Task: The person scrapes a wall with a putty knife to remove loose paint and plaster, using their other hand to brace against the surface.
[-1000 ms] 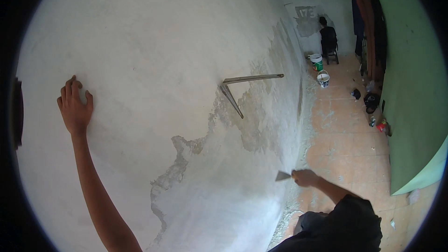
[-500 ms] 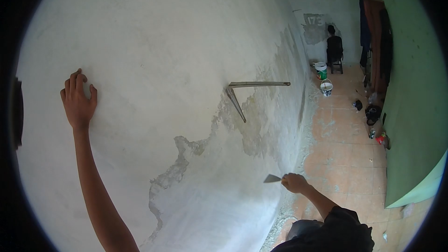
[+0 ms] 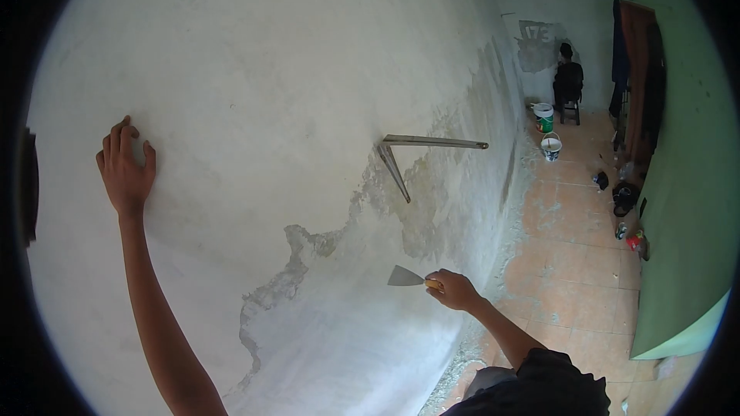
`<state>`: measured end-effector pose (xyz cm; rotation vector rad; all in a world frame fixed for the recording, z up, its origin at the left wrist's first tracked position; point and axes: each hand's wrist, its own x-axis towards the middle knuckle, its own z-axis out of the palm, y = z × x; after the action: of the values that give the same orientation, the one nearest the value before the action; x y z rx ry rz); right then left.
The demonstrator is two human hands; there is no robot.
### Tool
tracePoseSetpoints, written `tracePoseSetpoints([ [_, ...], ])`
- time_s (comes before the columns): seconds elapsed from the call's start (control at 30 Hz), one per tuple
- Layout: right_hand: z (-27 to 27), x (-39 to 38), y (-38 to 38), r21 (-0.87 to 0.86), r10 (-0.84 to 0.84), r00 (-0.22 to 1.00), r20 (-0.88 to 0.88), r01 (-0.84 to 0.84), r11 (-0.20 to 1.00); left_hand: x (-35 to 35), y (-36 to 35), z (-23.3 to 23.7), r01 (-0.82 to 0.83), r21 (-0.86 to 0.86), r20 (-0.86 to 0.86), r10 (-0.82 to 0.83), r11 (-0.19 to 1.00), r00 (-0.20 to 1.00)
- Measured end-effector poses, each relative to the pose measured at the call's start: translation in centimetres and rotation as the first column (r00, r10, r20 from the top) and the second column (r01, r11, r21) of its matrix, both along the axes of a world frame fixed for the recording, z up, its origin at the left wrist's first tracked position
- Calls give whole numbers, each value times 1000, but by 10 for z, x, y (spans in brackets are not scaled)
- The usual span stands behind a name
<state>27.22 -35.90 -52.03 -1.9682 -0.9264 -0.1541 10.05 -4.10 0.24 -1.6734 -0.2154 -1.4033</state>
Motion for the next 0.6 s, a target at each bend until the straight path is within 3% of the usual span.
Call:
tracePoseSetpoints([
  [0.2, 47, 35, 23, 158, 40, 999, -27, -35, 987, 1, 2, 1, -10, 27, 9, 10, 1000, 1000],
  [0.27, 52, 48, 36, 332, 5, 1000, -29, 5, 943, 1, 0, 0, -11, 23, 5, 11, 1000, 1000],
  [0.4, 75, 73, 59, 361, -29, 999, -20, 34, 932, 2, 3, -1, -23, 58, 8, 23, 998, 1000],
  [0.5, 79, 98, 82, 491, -37, 999, -27, 45, 870, 1, 1, -2, -41, 44, -2, 41, 998, 999],
  [0.6, 71, 113, 90, 595, -90, 991, 104, 11, 803, 3, 5, 0, -67, 59, 4, 67, 996, 998],
])
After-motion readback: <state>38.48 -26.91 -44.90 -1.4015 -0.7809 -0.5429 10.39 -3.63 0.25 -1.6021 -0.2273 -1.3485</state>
